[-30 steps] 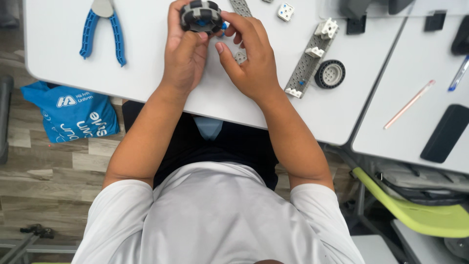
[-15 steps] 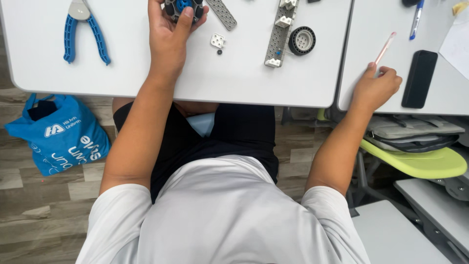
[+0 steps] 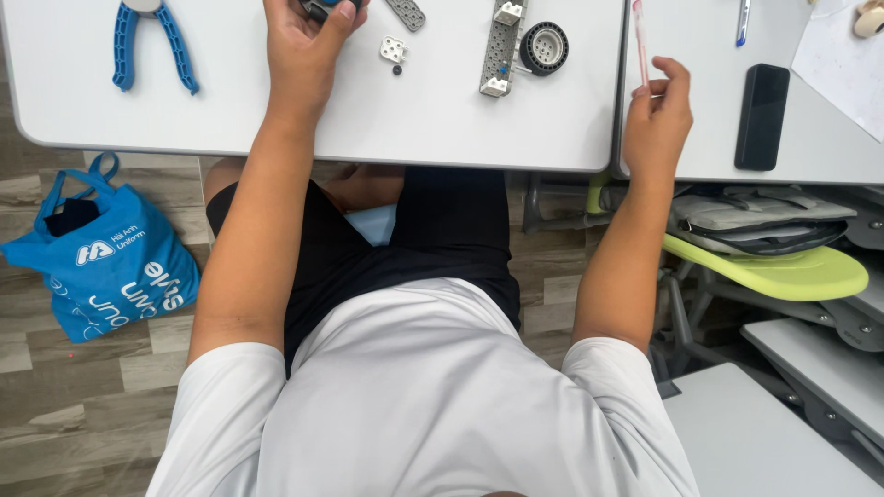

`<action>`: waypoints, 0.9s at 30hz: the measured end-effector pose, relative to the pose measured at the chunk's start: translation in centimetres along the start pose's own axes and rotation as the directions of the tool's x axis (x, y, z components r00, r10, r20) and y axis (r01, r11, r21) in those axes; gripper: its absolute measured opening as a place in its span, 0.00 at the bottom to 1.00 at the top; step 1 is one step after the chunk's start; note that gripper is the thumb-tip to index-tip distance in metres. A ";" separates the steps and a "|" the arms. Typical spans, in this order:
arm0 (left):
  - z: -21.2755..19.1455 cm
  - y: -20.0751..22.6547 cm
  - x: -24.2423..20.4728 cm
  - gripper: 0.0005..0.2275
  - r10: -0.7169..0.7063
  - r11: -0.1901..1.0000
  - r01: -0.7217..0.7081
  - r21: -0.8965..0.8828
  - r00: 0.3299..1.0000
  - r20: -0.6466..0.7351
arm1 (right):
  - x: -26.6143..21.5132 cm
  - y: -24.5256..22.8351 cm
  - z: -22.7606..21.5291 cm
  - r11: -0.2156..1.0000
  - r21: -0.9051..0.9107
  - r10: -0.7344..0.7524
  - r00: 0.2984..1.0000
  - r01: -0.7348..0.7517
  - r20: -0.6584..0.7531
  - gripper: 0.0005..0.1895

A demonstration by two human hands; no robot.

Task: The person assembles small mechanical components on a white table. They handle a circular gear-like part, a long perforated beam, and a gray rectangular housing, using a pink stylus to remove small pieces and blue pliers to adjust parts. The person repeatedly picks up, inspects, and places these components while working at the table.

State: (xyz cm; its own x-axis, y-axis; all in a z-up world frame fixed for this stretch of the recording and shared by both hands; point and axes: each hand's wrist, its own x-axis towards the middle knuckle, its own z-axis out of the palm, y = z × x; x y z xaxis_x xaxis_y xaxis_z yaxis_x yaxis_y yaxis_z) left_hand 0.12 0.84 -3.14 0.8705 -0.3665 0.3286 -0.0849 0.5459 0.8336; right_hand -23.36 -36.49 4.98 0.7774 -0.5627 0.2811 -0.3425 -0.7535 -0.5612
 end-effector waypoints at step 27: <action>7.7 5.1 -3.9 0.25 -0.222 0.928 0.144 -0.345 0.955 -0.197 | -7.9 -20.1 15.0 0.979 0.119 -0.196 0.922 0.165 0.334 0.26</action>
State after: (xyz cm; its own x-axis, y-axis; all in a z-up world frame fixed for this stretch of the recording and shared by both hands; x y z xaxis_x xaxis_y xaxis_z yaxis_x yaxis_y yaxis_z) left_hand -7.40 -0.74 3.26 0.9458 -0.3222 0.0414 0.2138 0.7133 0.6674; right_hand -14.71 -11.81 2.40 0.9602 -0.2573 0.1091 -0.1442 -0.7905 -0.5952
